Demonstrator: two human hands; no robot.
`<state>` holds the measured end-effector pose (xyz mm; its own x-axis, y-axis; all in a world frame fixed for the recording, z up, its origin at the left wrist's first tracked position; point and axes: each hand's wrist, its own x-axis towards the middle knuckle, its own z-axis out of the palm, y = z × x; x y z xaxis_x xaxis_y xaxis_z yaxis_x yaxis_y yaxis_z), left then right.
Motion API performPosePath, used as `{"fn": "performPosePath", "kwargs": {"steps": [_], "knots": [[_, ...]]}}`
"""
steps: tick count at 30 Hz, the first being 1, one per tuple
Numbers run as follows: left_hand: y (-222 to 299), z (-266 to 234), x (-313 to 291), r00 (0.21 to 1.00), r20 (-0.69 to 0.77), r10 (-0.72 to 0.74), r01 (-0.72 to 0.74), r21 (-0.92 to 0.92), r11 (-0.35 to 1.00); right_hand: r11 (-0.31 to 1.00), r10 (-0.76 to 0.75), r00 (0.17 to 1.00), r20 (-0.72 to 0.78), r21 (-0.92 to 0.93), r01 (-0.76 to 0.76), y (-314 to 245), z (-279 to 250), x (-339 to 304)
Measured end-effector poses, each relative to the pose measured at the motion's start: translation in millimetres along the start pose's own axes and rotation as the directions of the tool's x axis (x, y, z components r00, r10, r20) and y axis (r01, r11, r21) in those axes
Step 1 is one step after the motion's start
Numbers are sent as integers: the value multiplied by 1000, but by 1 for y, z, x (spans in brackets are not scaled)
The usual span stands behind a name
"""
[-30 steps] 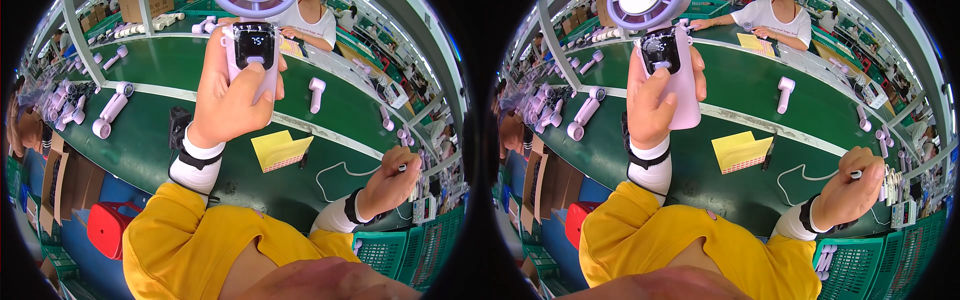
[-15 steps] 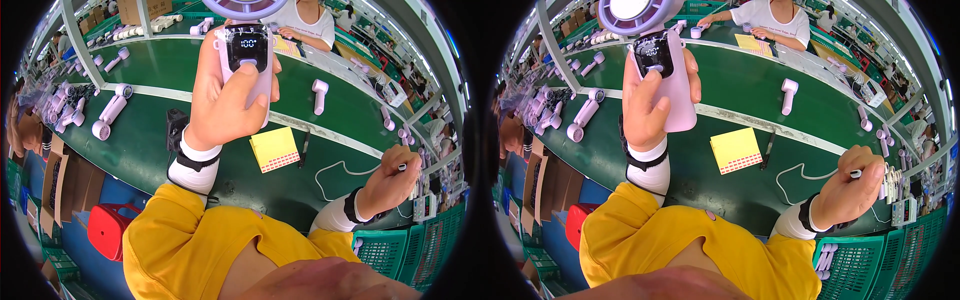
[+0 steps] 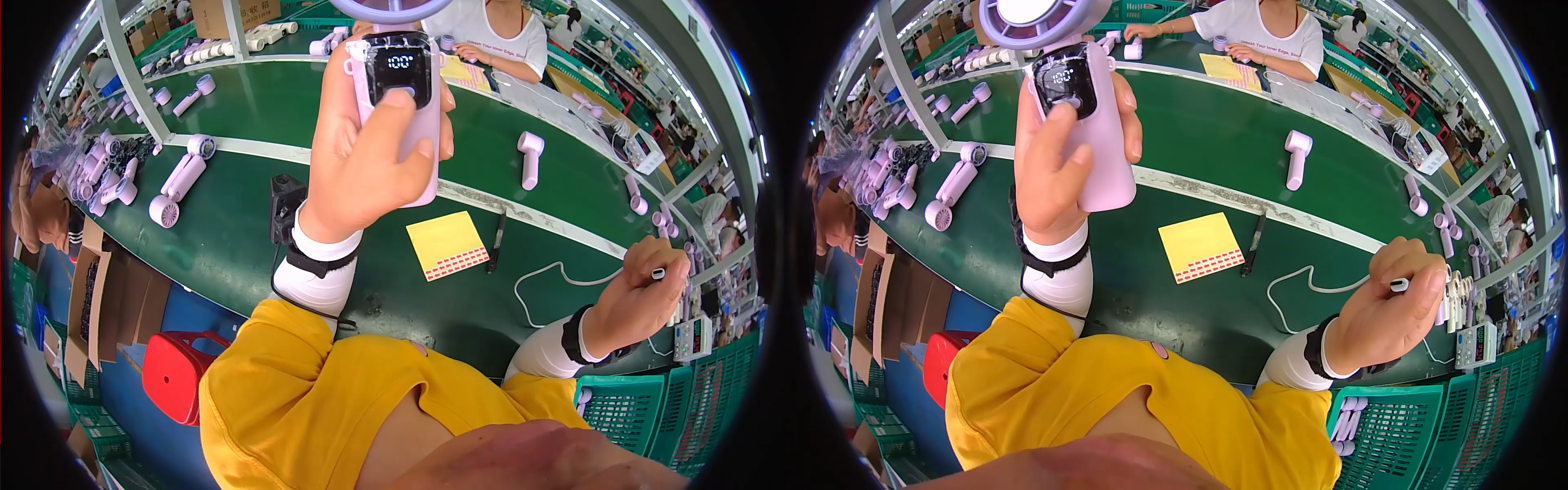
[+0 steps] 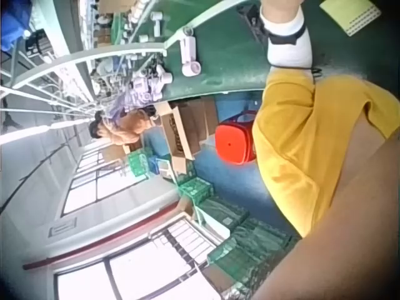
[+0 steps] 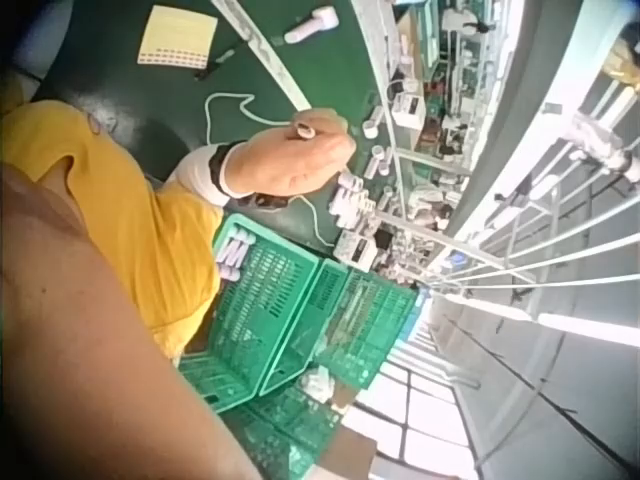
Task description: The person picks up handheld fans one by one or in pairs, presses their buttons to check the digital display, and places them back on the conveyor belt.
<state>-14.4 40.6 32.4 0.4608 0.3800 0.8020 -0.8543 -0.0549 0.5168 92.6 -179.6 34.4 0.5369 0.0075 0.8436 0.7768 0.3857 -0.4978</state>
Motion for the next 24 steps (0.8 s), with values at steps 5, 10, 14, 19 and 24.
{"fn": "performPosePath", "kwargs": {"steps": [5,10,14,19,24], "knots": [[-5,-6,2,996,19,83,-83,30,996,1000,-7,1000,-9,-12,7,-1,-1,-1],[-10,-17,9,996,-71,-49,57,107,993,999,-21,1000,9,25,21,2,-1,0],[-30,-46,10,902,-252,-350,338,-91,937,984,-91,996,-20,-158,87,-3,-5,0],[-58,-123,-22,658,-323,-680,619,-282,733,988,-80,986,-144,-142,60,-15,-4,4],[-22,-191,-72,518,-464,-719,727,-205,656,991,5,976,-218,-128,-34,-12,-3,10]]}}
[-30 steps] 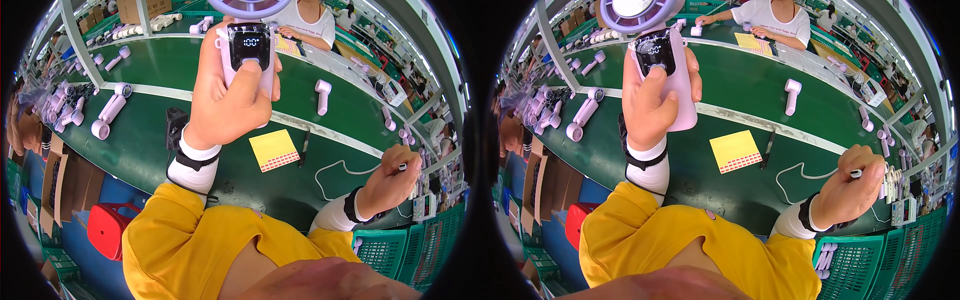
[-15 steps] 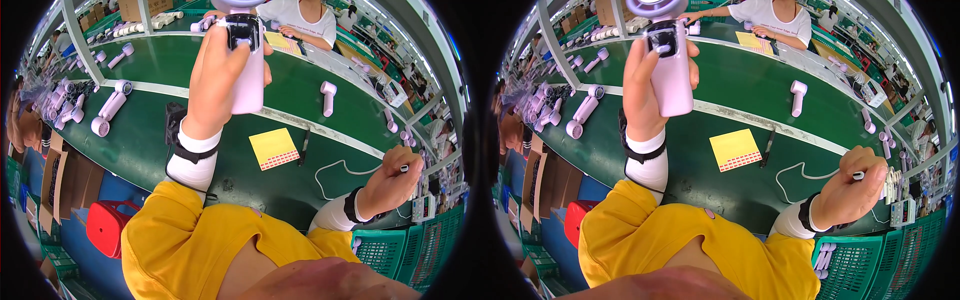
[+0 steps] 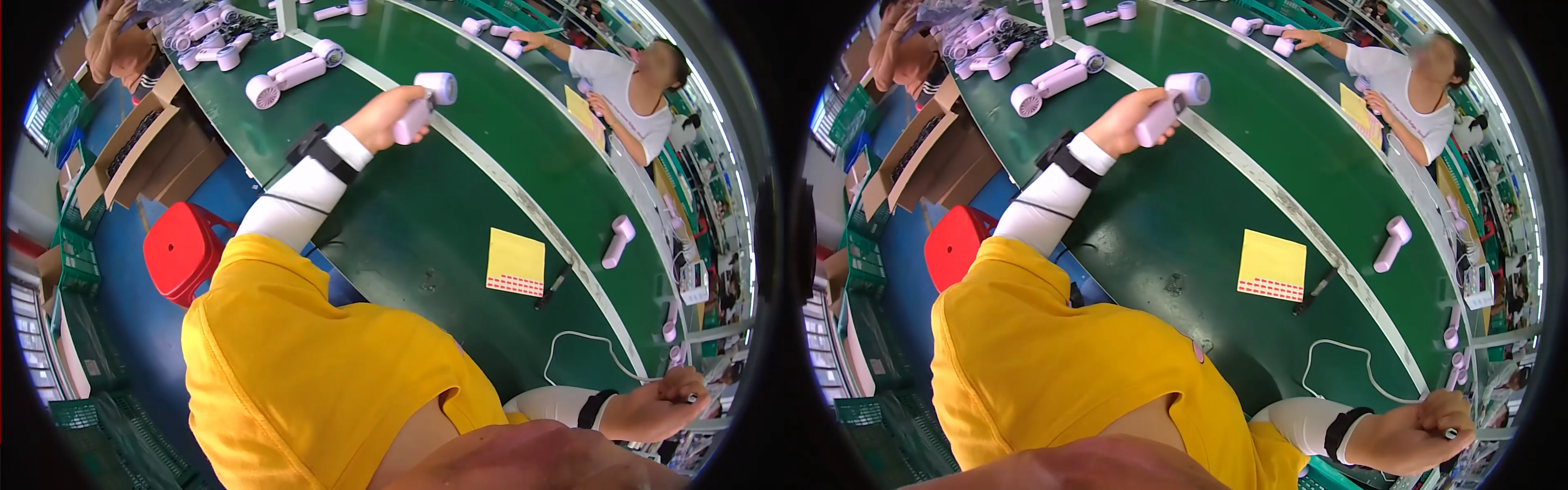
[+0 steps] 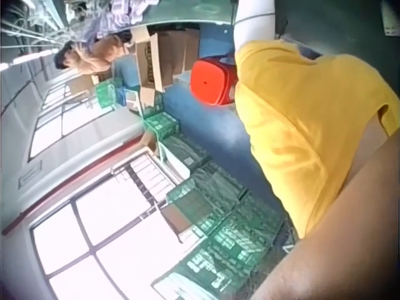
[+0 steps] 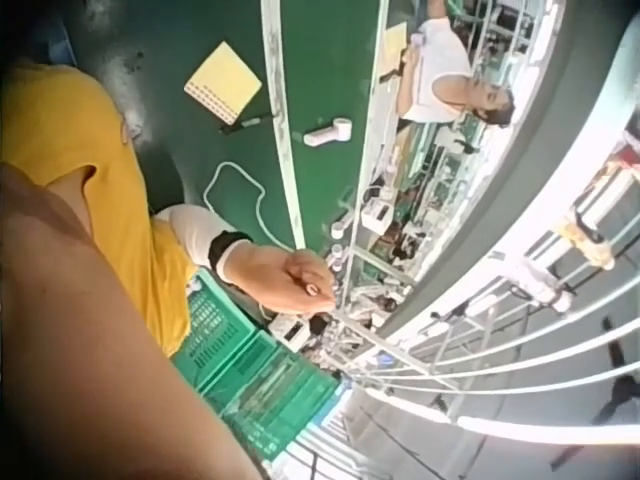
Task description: The person picks up handheld fans one by one or in pairs, presses their buttons to check the digital display, and places them back on the conveyor belt.
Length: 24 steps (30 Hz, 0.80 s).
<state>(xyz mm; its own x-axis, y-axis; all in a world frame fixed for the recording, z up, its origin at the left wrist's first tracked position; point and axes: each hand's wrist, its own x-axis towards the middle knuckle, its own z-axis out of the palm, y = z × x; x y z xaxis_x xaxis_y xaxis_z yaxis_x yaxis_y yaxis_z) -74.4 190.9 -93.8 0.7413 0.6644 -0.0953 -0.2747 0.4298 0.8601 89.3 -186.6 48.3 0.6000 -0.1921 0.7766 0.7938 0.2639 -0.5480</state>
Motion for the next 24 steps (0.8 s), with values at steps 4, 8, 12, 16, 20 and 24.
{"fn": "performPosePath", "kwargs": {"steps": [4,8,12,16,20,24], "knots": [[17,-43,-26,932,-202,300,-104,646,756,997,15,998,68,73,-20,5,-3,-1],[14,-109,-31,737,-41,674,76,997,-23,981,-64,997,52,-182,72,4,7,-8],[29,-145,-34,699,154,698,140,928,-345,984,-32,991,133,-172,55,8,7,-9],[47,-166,-33,785,150,601,208,850,-485,976,27,983,181,-217,13,12,13,-12],[59,-169,-27,825,90,559,267,809,-524,976,25,981,191,-218,18,14,26,-18],[69,-164,-11,831,44,555,308,795,-523,913,-26,972,235,-390,119,15,25,-20]]}}
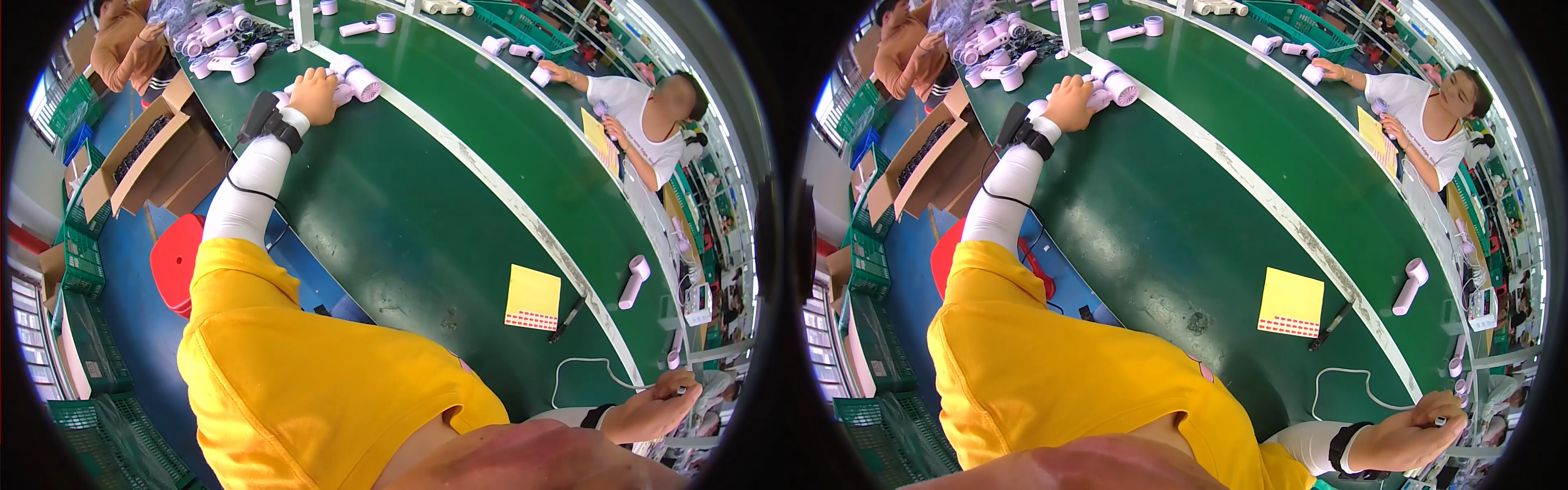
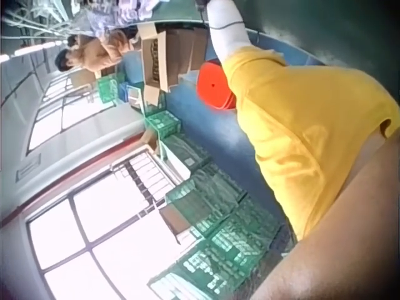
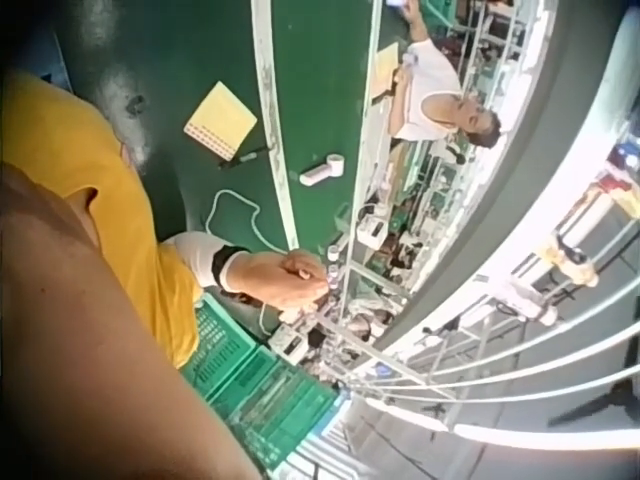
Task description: The person picks up handheld fans one by one or in pairs, presses their buttons to check the digital display, and places them back on the conveyor belt.
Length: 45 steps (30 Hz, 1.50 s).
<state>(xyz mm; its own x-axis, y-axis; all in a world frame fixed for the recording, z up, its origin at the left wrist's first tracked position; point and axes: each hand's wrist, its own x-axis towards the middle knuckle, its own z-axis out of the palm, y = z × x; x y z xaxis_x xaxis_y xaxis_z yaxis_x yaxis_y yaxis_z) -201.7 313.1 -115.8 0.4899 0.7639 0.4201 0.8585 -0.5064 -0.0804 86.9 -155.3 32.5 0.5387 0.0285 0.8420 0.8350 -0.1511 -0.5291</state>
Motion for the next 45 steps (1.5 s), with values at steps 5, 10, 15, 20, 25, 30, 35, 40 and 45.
{"fn": "performPosePath", "kwargs": {"steps": [5,10,15,20,25,30,35,40,45], "knots": [[-12,11,14,991,-137,-6,22,117,993,992,33,999,20,117,-35,10,-2,1],[-23,6,22,921,234,-312,348,-132,928,993,35,999,-5,109,-34,1,4,1],[-18,-4,24,904,332,-271,326,-123,937,986,44,999,-12,163,-42,8,-2,3],[-19,2,23,928,259,-268,275,13,961,953,117,993,-28,284,-104,1,0,4],[2,10,27,837,-540,91,-66,65,996,954,91,995,-34,289,-77,0,-3,5],[139,-60,16,939,-265,218,-343,-720,603,916,14,995,103,398,-54,11,-11,1],[245,-163,-37,189,-23,982,-562,-822,89,980,-96,919,383,197,20,-6,17,-39],[273,-201,-51,448,-500,741,-664,-741,-100,886,-405,204,891,438,-154,-12,81,-91],[254,-212,-67,193,-823,534,-694,-499,-518,819,-521,149,840,542,-188,-13,94,-129]]}}
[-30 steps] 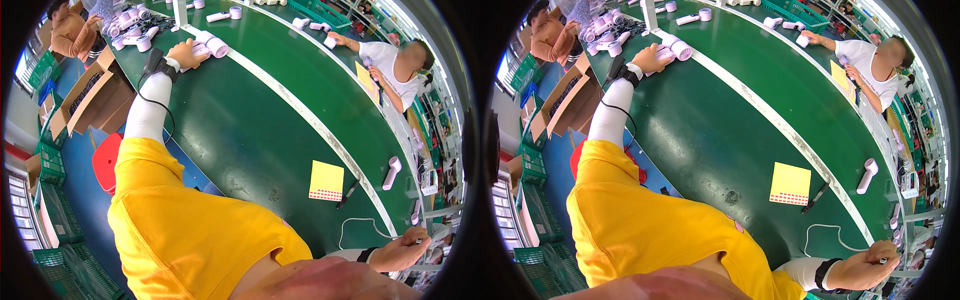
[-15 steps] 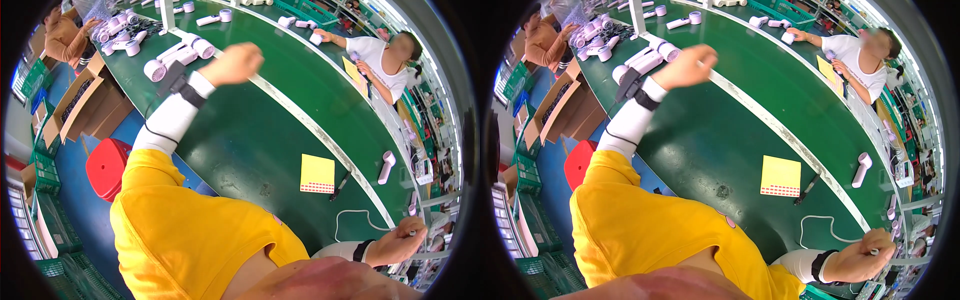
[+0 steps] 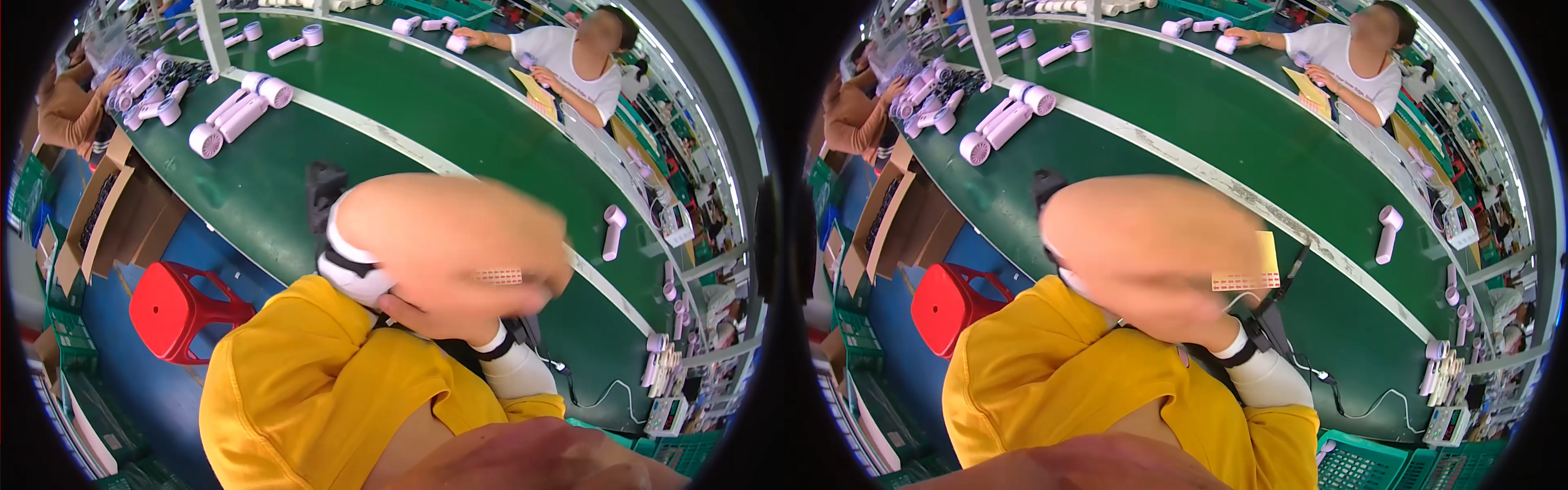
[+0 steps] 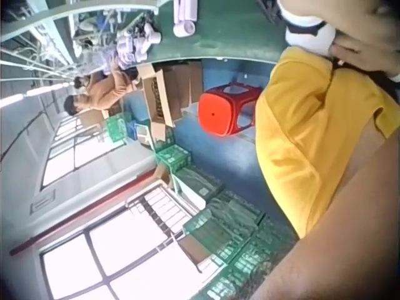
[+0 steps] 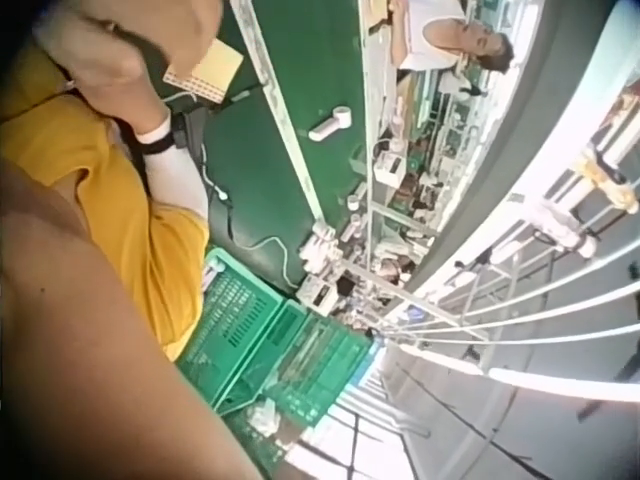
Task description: The person picks up handheld fans one by one or in pairs, presses their buttons to check the digital display, and places them back on the conveyor belt.
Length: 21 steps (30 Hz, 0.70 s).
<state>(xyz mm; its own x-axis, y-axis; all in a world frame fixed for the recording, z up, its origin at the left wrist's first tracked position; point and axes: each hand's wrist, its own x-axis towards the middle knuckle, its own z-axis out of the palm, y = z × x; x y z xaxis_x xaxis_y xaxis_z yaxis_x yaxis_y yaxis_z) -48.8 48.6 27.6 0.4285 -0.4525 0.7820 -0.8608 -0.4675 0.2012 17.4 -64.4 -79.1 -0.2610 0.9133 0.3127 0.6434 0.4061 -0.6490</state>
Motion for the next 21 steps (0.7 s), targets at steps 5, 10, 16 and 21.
{"fn": "performPosePath", "kwargs": {"steps": [5,10,16,21], "knots": [[46,-9,-14,837,278,471,-277,-529,803,996,85,944,318,1,-90,24,7,1],[41,6,4,673,253,695,-420,-643,641,982,160,842,515,-1,-186,38,9,-4],[51,4,1,679,239,694,-417,-653,633,979,179,863,473,4,-205,33,10,-4],[53,7,-3,669,235,705,-441,-639,630,981,158,876,456,26,-191,36,13,-5]]}}
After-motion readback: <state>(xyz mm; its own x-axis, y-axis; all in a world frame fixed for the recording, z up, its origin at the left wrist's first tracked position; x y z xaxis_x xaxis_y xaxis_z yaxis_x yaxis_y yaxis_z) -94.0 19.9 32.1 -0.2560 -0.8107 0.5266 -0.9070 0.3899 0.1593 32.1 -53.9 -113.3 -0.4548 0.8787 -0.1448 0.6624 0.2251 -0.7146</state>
